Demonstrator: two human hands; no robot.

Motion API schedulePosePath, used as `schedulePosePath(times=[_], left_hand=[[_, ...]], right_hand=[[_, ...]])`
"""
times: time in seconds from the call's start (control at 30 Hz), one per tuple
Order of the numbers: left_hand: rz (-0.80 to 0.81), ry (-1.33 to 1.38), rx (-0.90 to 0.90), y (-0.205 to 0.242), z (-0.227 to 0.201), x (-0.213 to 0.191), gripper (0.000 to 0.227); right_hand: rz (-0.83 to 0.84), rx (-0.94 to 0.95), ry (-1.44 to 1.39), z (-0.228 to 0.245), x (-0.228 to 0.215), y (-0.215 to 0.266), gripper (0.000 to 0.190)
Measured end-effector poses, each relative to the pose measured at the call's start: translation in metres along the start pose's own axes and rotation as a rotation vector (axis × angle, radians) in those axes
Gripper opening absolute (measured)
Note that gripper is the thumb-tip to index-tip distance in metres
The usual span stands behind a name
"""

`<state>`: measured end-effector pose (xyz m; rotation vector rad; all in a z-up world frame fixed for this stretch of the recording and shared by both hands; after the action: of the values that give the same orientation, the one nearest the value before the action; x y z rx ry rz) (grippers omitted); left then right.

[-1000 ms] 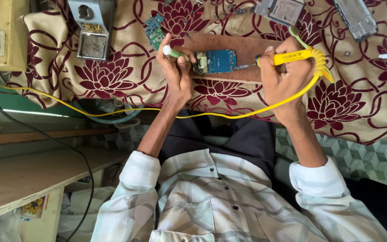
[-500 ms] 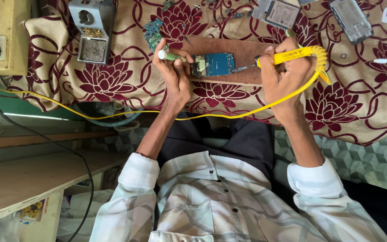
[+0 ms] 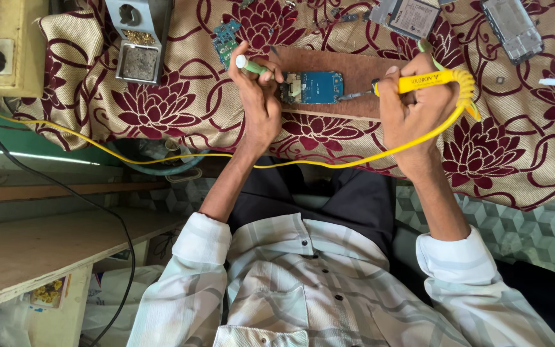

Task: The person solders components onto a blue circuit board using a soldering iron and solder wire. They repeatedly apply heat and solder to specific points on the board while holding it steady with a tool.

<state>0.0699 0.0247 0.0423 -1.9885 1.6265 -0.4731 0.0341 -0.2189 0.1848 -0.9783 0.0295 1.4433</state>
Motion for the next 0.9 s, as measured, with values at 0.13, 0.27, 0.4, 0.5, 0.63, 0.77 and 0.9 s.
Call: schedulePosePath(times=[0.13,0.27,0.4,0.5,0.63,0.77,0.9], left_hand=[[0.027,-0.026,0.063,0.002,-0.007,0.005,0.092],[0.058,0.019,0.063,0.003,-0.008,0.007,0.094],[0.074,0.063,0.020,0.002,-0.006,0.009,0.087],[0.098,0.055,0.060,0.003,-0.013,0.009,0.093],[0.075,0.023,0.111,0.004,-0.020,0.007,0.099],[0.079,0.041,0.084,0.004,-0.017,0.009,0.097],[0.097,0.001,0.068,0.005,-0.013,0.010,0.096]], right_hand=[[-0.038,-0.009,0.086,0.000,-0.004,0.006,0.032],[-0.109,-0.189,0.251,0.010,-0.004,0.019,0.029],[-0.089,0.012,-0.035,-0.013,0.001,0.036,0.025],[-0.084,0.007,0.050,-0.009,-0.001,0.051,0.024],[-0.118,-0.008,0.016,-0.007,-0.003,0.056,0.029],[-0.113,-0.024,0.096,-0.007,-0.002,0.063,0.022],[-0.189,-0.010,-0.091,-0.031,-0.007,0.074,0.022]])
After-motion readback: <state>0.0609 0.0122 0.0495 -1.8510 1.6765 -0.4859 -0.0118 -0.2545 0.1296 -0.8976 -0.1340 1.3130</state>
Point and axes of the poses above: each hand's wrist, its own y-axis away from the middle knuckle, its own x-axis out of the palm, z = x × y, the point moved 9 cm from there along -y, towards the middle knuckle, and after that the axes turned 5 degrees about z, right-handed, at the moved point
